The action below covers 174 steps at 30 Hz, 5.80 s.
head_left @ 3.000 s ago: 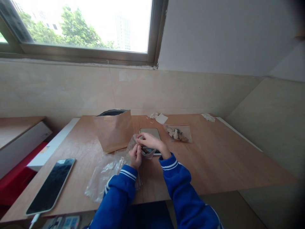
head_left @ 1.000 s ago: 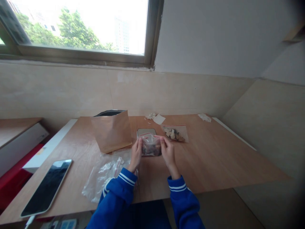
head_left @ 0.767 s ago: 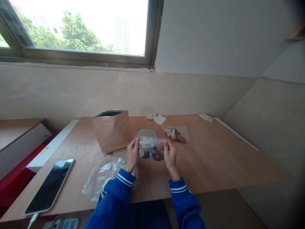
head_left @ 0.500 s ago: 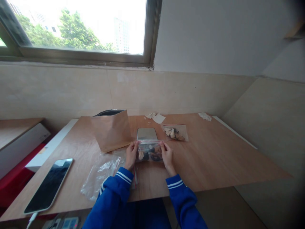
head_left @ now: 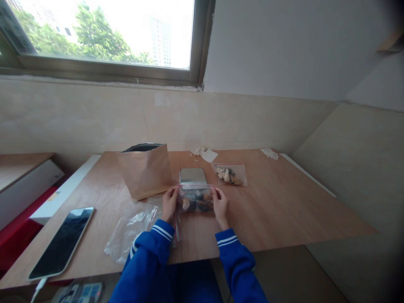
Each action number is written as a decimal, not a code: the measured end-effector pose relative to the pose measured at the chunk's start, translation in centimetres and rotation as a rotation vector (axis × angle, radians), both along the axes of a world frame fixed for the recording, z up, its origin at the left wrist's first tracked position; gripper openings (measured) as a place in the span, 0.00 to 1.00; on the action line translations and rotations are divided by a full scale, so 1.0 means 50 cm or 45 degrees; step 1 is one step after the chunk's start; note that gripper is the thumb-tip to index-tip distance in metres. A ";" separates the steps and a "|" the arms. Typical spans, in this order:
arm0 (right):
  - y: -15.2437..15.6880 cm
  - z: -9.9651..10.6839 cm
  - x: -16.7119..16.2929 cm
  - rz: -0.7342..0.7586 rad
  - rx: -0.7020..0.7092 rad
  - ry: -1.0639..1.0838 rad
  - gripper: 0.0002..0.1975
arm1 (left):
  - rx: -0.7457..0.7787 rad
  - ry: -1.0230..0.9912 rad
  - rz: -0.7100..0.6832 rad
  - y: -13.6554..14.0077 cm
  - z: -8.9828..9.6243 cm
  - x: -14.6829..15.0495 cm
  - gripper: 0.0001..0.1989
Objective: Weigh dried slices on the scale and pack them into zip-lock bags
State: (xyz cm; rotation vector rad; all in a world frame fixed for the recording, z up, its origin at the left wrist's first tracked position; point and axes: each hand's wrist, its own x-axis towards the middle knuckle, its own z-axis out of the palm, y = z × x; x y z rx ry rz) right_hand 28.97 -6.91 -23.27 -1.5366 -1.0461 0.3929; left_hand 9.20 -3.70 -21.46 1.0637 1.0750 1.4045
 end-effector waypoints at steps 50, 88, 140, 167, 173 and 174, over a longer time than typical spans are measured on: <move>0.005 -0.010 -0.004 0.022 0.096 0.266 0.22 | 0.171 0.258 -0.037 0.000 -0.022 -0.004 0.16; 0.000 0.003 -0.018 0.194 0.077 0.373 0.19 | 0.108 0.267 -0.125 -0.010 -0.006 -0.002 0.17; -0.020 0.041 -0.017 0.216 0.149 0.058 0.19 | 0.206 0.284 -0.223 -0.021 0.012 -0.002 0.13; -0.011 0.176 -0.098 0.592 -0.189 -1.423 0.11 | 0.456 0.309 -0.250 -0.027 0.021 -0.004 0.10; -0.010 0.172 -0.077 0.654 -0.161 -1.320 0.11 | 0.429 0.269 -0.191 -0.025 0.019 -0.002 0.10; -0.010 0.172 -0.073 0.648 -0.166 -1.309 0.12 | 0.415 0.261 -0.177 -0.024 0.017 -0.002 0.11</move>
